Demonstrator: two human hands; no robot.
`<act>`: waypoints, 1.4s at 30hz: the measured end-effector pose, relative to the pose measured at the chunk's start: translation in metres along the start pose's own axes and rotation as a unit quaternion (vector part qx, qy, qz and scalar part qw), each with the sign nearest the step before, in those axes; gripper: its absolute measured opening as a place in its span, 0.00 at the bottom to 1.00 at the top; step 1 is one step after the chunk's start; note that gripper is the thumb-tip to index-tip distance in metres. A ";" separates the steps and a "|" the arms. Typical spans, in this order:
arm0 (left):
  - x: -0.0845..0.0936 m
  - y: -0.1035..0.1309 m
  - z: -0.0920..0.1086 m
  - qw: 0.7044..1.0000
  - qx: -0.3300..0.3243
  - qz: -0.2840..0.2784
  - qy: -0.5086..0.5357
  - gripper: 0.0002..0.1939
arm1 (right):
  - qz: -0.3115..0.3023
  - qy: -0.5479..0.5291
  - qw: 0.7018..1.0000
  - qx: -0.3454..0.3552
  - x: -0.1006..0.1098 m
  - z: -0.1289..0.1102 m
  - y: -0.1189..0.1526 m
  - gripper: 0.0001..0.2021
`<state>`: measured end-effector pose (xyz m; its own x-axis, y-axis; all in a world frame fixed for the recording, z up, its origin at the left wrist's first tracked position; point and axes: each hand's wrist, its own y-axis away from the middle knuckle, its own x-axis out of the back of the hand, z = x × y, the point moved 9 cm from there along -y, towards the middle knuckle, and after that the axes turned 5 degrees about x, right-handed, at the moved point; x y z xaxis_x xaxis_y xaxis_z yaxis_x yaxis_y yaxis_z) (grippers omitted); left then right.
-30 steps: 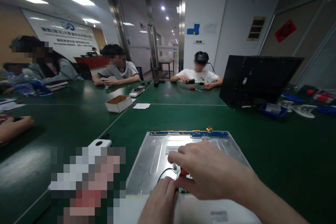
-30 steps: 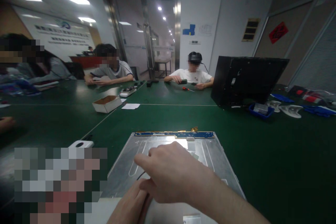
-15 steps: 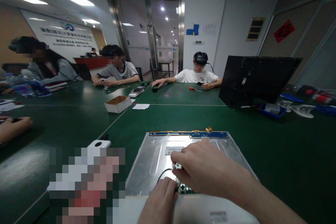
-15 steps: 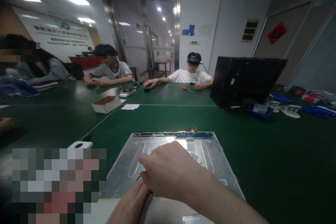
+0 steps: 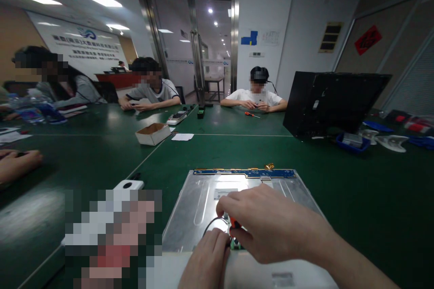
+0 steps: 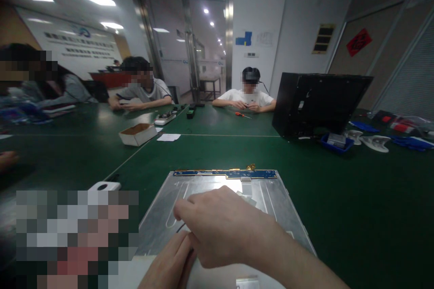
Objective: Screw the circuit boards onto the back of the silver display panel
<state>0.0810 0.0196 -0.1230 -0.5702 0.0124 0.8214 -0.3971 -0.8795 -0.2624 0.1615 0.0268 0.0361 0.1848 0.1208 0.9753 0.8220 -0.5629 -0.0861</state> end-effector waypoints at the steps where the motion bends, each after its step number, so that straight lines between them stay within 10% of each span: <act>1: 0.000 0.000 0.000 1.000 0.000 -0.001 0.000 0.10 | 0.001 0.006 1.000 -0.008 0.000 0.001 0.000 0.11; 42: 0.005 -0.004 0.007 1.000 -0.003 0.001 -0.002 0.12 | 0.015 0.018 0.999 -0.025 0.004 0.008 0.001 0.09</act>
<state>0.0843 0.0201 -0.1142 -0.5675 0.0085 0.8233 -0.4005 -0.8766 -0.2669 0.1672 0.0337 0.0380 0.1887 0.0736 0.9793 0.7877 -0.6069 -0.1061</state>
